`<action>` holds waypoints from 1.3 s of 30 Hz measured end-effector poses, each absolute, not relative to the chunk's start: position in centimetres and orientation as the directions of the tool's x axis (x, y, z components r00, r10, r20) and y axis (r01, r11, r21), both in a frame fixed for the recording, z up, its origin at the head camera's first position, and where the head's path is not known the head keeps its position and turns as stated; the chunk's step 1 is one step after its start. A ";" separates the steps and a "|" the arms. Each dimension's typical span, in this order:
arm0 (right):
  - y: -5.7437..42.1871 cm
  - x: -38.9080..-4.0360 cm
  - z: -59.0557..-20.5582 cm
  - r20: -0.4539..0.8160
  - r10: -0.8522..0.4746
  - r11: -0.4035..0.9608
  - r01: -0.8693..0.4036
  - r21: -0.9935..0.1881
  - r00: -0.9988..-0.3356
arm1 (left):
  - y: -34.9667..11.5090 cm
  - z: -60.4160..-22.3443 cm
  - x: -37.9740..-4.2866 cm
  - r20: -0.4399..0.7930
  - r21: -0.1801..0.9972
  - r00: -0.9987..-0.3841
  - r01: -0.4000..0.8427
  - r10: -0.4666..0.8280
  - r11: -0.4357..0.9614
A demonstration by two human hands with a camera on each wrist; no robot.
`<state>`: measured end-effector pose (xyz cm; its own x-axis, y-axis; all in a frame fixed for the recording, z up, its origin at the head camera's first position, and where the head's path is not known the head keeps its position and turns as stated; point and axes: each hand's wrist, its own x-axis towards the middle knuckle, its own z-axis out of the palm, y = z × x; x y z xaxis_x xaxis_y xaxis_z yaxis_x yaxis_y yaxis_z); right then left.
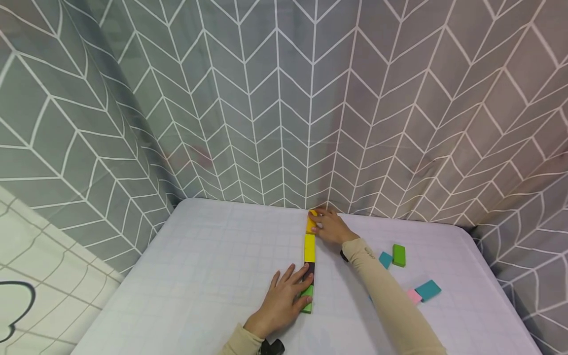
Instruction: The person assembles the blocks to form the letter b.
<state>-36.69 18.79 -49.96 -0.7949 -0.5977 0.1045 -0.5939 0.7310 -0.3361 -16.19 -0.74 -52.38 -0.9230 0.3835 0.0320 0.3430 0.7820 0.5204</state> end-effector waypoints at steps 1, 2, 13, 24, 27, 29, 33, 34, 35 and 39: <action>18.7 -36.6 -49.9 0.103 -0.598 0.731 -0.594 -0.336 -0.795 | -0.7 -52.4 -16.2 0.032 0.522 -0.922 0.344 0.385 0.781; 18.7 -36.6 -49.9 0.099 -0.596 0.733 -0.591 -0.338 -0.797 | -0.7 -52.4 -16.2 0.035 0.520 -0.922 0.346 0.386 0.781; 18.6 -36.0 -49.8 0.087 -0.586 0.733 -0.573 -0.365 -0.805 | -0.6 -52.6 -16.3 0.036 0.515 -0.921 0.349 0.387 0.783; 18.5 -36.0 -49.9 0.065 -0.582 0.750 -0.566 -0.343 -0.810 | -0.7 -52.7 -16.3 0.037 0.508 -0.920 0.353 0.390 0.786; 18.5 -36.0 -49.7 0.066 -0.582 0.749 -0.565 -0.347 -0.811 | -0.7 -52.6 -16.3 0.043 0.503 -0.920 0.357 0.389 0.787; 18.7 -35.9 -49.7 0.077 -0.588 0.744 -0.576 -0.339 -0.805 | -0.6 -52.5 -16.3 0.045 0.498 -0.920 0.359 0.390 0.789; 19.0 -35.9 -49.9 0.104 -0.602 0.731 -0.598 -0.328 -0.792 | -0.5 -52.4 -16.2 0.038 0.496 -0.919 0.358 0.392 0.791; 19.1 -35.8 -49.9 0.106 -0.605 0.729 -0.602 -0.327 -0.789 | -0.5 -52.4 -16.2 0.039 0.494 -0.919 0.359 0.393 0.792; 19.1 -35.9 -50.0 0.105 -0.609 0.725 -0.605 -0.330 -0.787 | -0.5 -52.4 -16.2 0.039 0.491 -0.919 0.360 0.393 0.793; 19.4 -35.9 -50.1 0.079 -0.631 0.695 -0.608 -0.384 -0.771 | -0.7 -52.4 -16.1 0.058 0.502 -0.921 0.360 0.385 0.786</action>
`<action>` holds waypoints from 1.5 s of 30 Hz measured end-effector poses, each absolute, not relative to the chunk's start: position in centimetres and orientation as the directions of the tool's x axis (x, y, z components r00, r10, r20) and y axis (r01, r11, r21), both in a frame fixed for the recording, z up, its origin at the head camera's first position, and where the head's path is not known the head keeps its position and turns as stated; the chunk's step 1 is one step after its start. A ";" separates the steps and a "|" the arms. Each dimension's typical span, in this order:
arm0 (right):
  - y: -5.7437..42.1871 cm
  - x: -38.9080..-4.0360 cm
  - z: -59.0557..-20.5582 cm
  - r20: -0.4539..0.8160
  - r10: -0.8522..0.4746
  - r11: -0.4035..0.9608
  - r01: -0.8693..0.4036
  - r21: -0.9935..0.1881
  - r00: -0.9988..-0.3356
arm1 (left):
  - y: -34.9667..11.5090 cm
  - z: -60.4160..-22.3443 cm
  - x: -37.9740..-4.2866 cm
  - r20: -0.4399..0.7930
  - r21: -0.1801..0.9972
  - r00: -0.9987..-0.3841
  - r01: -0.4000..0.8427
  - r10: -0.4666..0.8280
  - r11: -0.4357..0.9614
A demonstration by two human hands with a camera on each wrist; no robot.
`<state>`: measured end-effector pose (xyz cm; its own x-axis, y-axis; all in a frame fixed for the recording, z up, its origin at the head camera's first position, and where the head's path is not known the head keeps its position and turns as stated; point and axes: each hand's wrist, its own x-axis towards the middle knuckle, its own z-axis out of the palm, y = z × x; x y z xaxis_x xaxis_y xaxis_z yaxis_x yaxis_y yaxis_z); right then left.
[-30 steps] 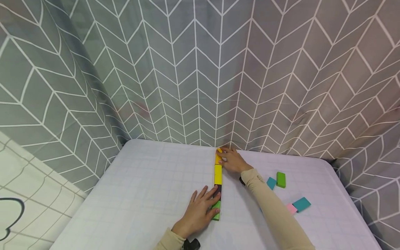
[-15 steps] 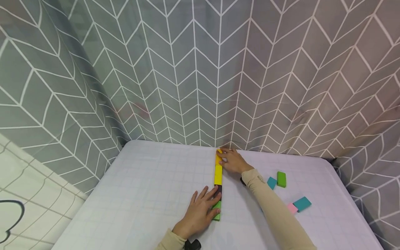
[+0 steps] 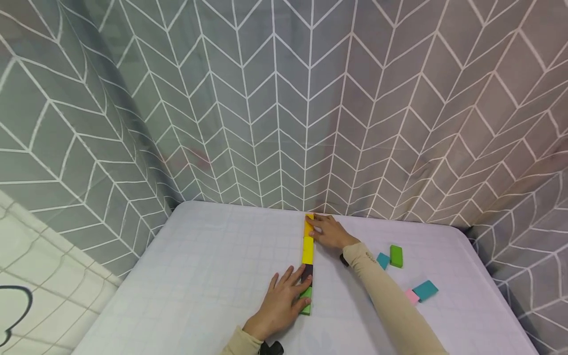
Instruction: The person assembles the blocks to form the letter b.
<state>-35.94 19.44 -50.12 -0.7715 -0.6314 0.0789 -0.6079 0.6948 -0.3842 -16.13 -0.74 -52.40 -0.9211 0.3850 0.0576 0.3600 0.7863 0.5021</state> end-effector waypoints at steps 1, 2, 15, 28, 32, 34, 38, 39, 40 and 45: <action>19.7 -35.9 -50.1 0.071 -0.635 0.688 -0.605 -0.401 -0.769 | -0.8 -52.4 -16.1 0.061 0.506 -0.921 0.360 0.384 0.784; 19.9 -35.8 -50.0 0.064 -0.639 0.679 -0.601 -0.422 -0.766 | -0.8 -52.4 -16.1 0.065 0.512 -0.922 0.359 0.382 0.780; 28.2 -31.0 -47.4 0.077 -0.583 0.729 -0.563 -0.389 -0.809 | -0.8 -52.6 -16.0 0.070 0.565 -0.927 0.342 0.369 0.751; 35.6 -26.1 -47.6 0.089 -0.482 0.835 -0.488 -0.255 -0.872 | -0.8 -52.6 -16.0 0.092 0.548 -0.925 0.357 0.369 0.756; 36.0 -25.7 -48.3 0.118 -0.474 0.837 -0.489 -0.246 -0.872 | -0.8 -52.6 -16.0 0.084 0.555 -0.926 0.350 0.368 0.755; 35.9 -25.6 -48.7 0.145 -0.462 0.847 -0.484 -0.220 -0.875 | -0.8 -52.5 -16.0 0.075 0.560 -0.927 0.343 0.367 0.754; 35.2 -25.5 -49.1 0.200 -0.421 0.881 -0.451 -0.141 -0.885 | -0.8 -52.5 -16.1 0.072 0.555 -0.929 0.340 0.363 0.759; 35.0 -25.5 -49.2 0.209 -0.405 0.892 -0.435 -0.124 -0.890 | -0.8 -52.5 -16.1 0.071 0.555 -0.930 0.338 0.361 0.760; 34.8 -25.5 -49.2 0.215 -0.391 0.901 -0.420 -0.110 -0.895 | -0.9 -52.5 -16.1 0.070 0.554 -0.930 0.337 0.360 0.761; 34.2 -25.3 -48.4 0.171 -0.335 0.927 -0.357 -0.117 -0.927 | -0.9 -52.5 -16.1 0.072 0.553 -0.929 0.341 0.364 0.760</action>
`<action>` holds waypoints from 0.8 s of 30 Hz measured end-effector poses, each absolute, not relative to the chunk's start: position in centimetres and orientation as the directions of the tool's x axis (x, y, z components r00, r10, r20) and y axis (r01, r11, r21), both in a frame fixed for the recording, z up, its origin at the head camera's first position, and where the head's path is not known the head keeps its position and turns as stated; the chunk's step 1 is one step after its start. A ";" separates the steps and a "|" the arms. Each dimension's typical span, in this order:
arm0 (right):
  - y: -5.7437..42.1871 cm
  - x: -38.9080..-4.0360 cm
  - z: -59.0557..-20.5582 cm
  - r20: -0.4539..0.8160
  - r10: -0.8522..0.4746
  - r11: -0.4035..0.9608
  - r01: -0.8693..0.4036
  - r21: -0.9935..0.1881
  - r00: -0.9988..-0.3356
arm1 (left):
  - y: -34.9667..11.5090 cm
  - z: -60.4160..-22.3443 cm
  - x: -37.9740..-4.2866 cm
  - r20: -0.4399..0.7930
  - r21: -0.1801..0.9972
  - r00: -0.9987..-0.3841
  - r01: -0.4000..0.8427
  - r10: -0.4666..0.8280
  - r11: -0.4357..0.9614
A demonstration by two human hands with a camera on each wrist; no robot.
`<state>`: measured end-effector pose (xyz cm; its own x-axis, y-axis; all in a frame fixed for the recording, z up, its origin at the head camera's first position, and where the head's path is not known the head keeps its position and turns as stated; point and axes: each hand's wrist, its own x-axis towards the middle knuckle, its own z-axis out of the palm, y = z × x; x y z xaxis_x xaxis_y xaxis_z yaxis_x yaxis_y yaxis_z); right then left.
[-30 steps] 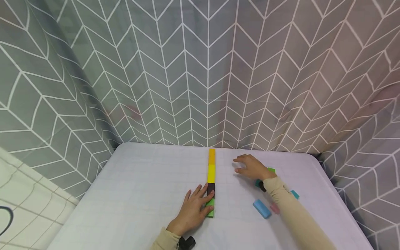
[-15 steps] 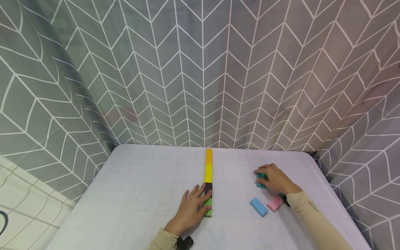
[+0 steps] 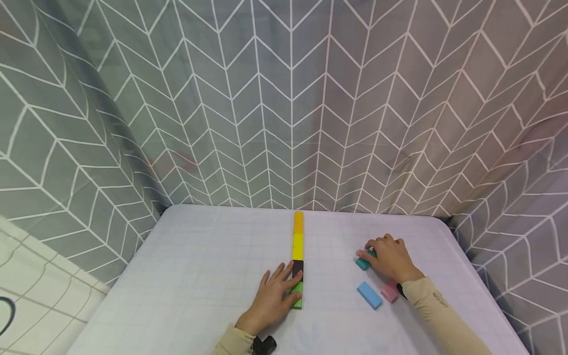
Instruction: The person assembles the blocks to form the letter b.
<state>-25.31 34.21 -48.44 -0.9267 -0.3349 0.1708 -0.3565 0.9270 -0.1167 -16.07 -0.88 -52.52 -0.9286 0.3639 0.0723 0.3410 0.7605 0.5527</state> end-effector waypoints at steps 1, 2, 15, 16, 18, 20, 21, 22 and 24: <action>34.3 -25.3 -48.1 0.151 -0.333 0.927 -0.353 -0.130 -0.931 | -0.9 -52.5 -16.1 0.074 0.554 -0.928 0.343 0.365 0.759; 34.3 -25.2 -47.7 0.128 -0.340 0.923 -0.357 -0.145 -0.932 | -0.9 -52.5 -16.1 0.076 0.557 -0.928 0.344 0.365 0.756; 33.6 -25.9 -47.1 0.027 -0.425 0.847 -0.407 -0.342 -0.905 | -0.9 -52.6 -16.1 0.056 0.556 -0.929 0.333 0.365 0.762; 33.2 -26.0 -47.2 0.025 -0.419 0.848 -0.401 -0.348 -0.908 | -0.8 -52.6 -16.1 0.057 0.564 -0.929 0.332 0.366 0.756; 32.3 -26.3 -47.3 0.022 -0.416 0.847 -0.396 -0.354 -0.909 | -0.8 -52.6 -16.0 0.061 0.566 -0.929 0.334 0.366 0.754; 31.3 -26.8 -47.4 0.024 -0.419 0.845 -0.400 -0.357 -0.908 | -0.8 -52.5 -16.0 0.060 0.569 -0.929 0.332 0.365 0.753; 30.8 -27.0 -47.6 0.029 -0.421 0.844 -0.404 -0.352 -0.907 | -0.8 -52.5 -16.0 0.059 0.571 -0.929 0.331 0.364 0.751; 30.3 -27.3 -47.7 0.032 -0.424 0.843 -0.408 -0.350 -0.905 | -0.8 -52.5 -16.0 0.060 0.571 -0.929 0.332 0.364 0.751; 29.4 -27.8 -48.1 0.038 -0.432 0.838 -0.417 -0.350 -0.901 | -0.8 -52.6 -16.1 0.063 0.571 -0.930 0.332 0.363 0.751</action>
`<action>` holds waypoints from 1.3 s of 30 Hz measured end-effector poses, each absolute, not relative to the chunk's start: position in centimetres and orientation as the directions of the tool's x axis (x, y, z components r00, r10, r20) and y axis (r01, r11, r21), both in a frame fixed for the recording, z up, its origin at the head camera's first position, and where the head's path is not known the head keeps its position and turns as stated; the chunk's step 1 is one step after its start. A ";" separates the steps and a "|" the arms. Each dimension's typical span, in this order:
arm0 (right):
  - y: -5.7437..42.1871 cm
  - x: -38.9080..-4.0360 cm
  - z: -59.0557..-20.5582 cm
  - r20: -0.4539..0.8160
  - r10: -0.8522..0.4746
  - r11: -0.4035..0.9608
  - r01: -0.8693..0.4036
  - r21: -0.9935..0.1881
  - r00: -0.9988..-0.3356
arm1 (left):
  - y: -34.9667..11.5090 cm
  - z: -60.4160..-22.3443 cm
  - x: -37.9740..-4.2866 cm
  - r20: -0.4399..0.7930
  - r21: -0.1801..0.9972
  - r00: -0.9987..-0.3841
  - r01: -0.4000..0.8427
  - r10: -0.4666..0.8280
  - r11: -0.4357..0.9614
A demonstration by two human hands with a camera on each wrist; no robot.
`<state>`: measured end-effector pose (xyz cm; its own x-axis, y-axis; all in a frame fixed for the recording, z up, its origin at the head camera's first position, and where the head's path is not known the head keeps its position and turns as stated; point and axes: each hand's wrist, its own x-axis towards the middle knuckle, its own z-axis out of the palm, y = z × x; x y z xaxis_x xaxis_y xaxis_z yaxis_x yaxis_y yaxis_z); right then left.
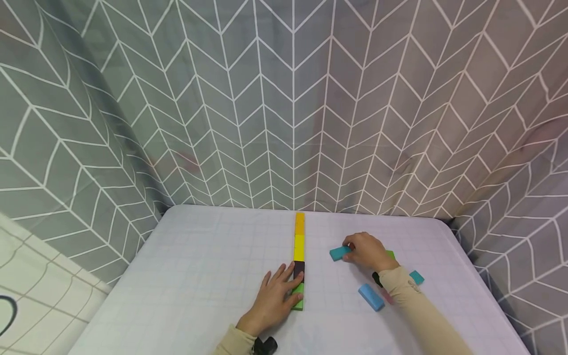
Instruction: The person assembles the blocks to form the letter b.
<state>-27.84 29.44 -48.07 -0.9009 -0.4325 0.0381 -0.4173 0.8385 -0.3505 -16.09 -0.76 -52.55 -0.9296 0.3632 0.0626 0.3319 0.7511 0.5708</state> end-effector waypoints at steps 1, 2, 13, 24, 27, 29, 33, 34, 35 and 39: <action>29.0 -28.1 -48.2 0.038 -0.433 0.838 -0.417 -0.352 -0.901 | -0.7 -52.6 -16.1 0.061 0.571 -0.930 0.330 0.363 0.752; 28.5 -28.2 -48.3 0.038 -0.436 0.835 -0.420 -0.356 -0.899 | -0.7 -52.6 -16.1 0.059 0.571 -0.930 0.329 0.362 0.752; 25.3 -29.0 -48.4 0.044 -0.471 0.809 -0.451 -0.376 -0.881 | -0.8 -52.7 -16.2 0.073 0.568 -0.928 0.340 0.365 0.750; 24.0 -29.3 -48.8 0.069 -0.479 0.805 -0.469 -0.364 -0.875 | -0.7 -52.6 -16.2 0.041 0.566 -0.930 0.323 0.365 0.759; 23.8 -29.4 -48.9 0.078 -0.480 0.801 -0.473 -0.366 -0.874 | -0.8 -52.6 -16.2 0.045 0.564 -0.928 0.328 0.369 0.758; 23.7 -29.4 -49.0 0.083 -0.482 0.799 -0.476 -0.368 -0.872 | -0.8 -52.7 -16.2 0.048 0.563 -0.927 0.332 0.371 0.757; 23.6 -29.5 -49.0 0.089 -0.484 0.797 -0.481 -0.365 -0.870 | -0.9 -52.6 -16.1 0.055 0.560 -0.926 0.339 0.374 0.756; 23.5 -29.5 -49.0 0.090 -0.486 0.796 -0.482 -0.364 -0.870 | -0.9 -52.6 -16.1 0.057 0.558 -0.925 0.341 0.375 0.757; 23.5 -29.5 -49.0 0.091 -0.486 0.796 -0.483 -0.365 -0.869 | -0.9 -52.5 -16.1 0.059 0.556 -0.925 0.342 0.374 0.757; 23.3 -29.5 -49.0 0.096 -0.492 0.792 -0.491 -0.363 -0.865 | -0.9 -52.4 -16.0 0.062 0.556 -0.926 0.343 0.374 0.757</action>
<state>-29.48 23.30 -48.96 -0.8654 -0.4916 0.0964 -0.4905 0.7924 -0.3626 -16.03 -0.90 -52.36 -0.9255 0.3736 0.0620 0.3428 0.7569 0.5564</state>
